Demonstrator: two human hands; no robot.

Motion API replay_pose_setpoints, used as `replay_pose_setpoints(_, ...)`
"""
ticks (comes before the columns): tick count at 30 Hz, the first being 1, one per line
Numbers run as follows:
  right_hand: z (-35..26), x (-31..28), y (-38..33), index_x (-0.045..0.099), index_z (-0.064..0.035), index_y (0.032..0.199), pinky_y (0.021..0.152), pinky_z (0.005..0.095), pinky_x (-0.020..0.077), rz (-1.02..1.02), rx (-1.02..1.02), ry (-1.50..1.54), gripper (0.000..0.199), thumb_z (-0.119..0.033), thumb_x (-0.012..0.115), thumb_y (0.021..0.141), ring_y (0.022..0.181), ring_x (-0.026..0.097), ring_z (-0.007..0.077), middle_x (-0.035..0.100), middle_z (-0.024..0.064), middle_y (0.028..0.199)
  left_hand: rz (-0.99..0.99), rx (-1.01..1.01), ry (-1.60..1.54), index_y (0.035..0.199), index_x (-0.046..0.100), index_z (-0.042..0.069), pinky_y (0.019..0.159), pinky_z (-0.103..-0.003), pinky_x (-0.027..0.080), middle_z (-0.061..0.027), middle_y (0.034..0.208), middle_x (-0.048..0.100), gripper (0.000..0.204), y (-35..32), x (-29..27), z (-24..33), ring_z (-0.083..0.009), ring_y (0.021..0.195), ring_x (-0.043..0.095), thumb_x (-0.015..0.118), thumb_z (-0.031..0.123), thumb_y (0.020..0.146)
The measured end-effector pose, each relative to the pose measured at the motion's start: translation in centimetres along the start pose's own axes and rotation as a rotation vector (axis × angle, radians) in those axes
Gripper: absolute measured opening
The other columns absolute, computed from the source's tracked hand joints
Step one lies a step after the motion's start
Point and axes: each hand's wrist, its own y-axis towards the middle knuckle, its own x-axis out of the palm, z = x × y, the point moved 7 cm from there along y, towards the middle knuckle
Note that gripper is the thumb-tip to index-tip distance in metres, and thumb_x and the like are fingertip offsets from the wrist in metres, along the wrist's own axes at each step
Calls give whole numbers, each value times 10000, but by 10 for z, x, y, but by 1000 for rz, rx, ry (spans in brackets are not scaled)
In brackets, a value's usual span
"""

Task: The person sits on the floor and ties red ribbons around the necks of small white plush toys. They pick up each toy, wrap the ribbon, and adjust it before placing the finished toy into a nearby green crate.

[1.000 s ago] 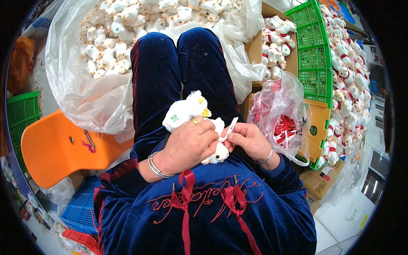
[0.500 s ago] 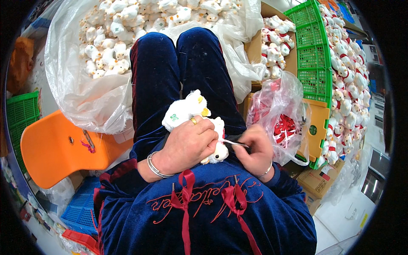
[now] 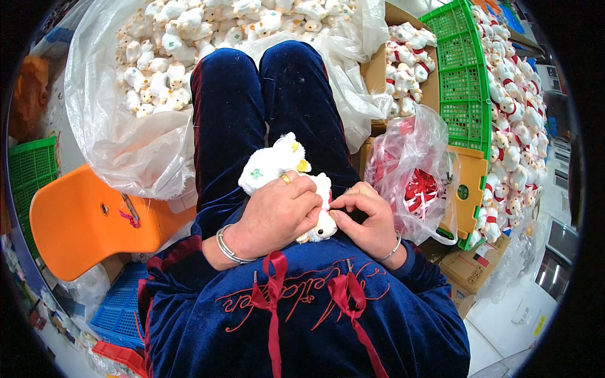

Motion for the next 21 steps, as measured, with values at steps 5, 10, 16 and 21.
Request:
replay_pose_setpoints(5, 8, 4, 0, 729, -40, 891, 702, 300, 457, -40, 149, 117, 122, -100, 801, 814, 753, 576, 162, 617, 43, 796, -4, -4, -3, 857, 678, 86, 684, -371, 517, -56, 914, 625, 150, 0, -1, 0, -266, 808, 631, 781, 79, 748)
replay_pose_setpoints(10, 9, 6, -1, 727, -27, 890, 689, 291, 459, -47, 166, 172, 123, -100, 799, 822, 747, 580, 149, 621, 43, 794, 1, 0, -3, 854, 675, 87, 677, -372, 513, -55, 912, 623, 150, 1, -1, 0, -265, 801, 627, 781, 78, 748)
replay_pose_setpoints(16, 11, 8, -1, 713, -45, 868, 712, 299, 437, -38, 157, 122, 90, -90, 777, 824, 713, 578, 151, 619, 20, 749, 4, -1, -2, 855, 675, 89, 678, -373, 515, -53, 912, 620, 151, 0, 0, 0, -265, 801, 631, 778, 78, 746)
replay_pose_setpoints(21, 8, 7, -2, 702, -62, 845, 725, 301, 428, -14, 117, 16, 85, -93, 775, 815, 660, 565, 155, 610, 9, 719, 9, 9, -3, 853, 671, 90, 671, -379, 518, -54, 915, 620, 157, 0, -1, 1, -266, 795, 635, 777, 78, 738)
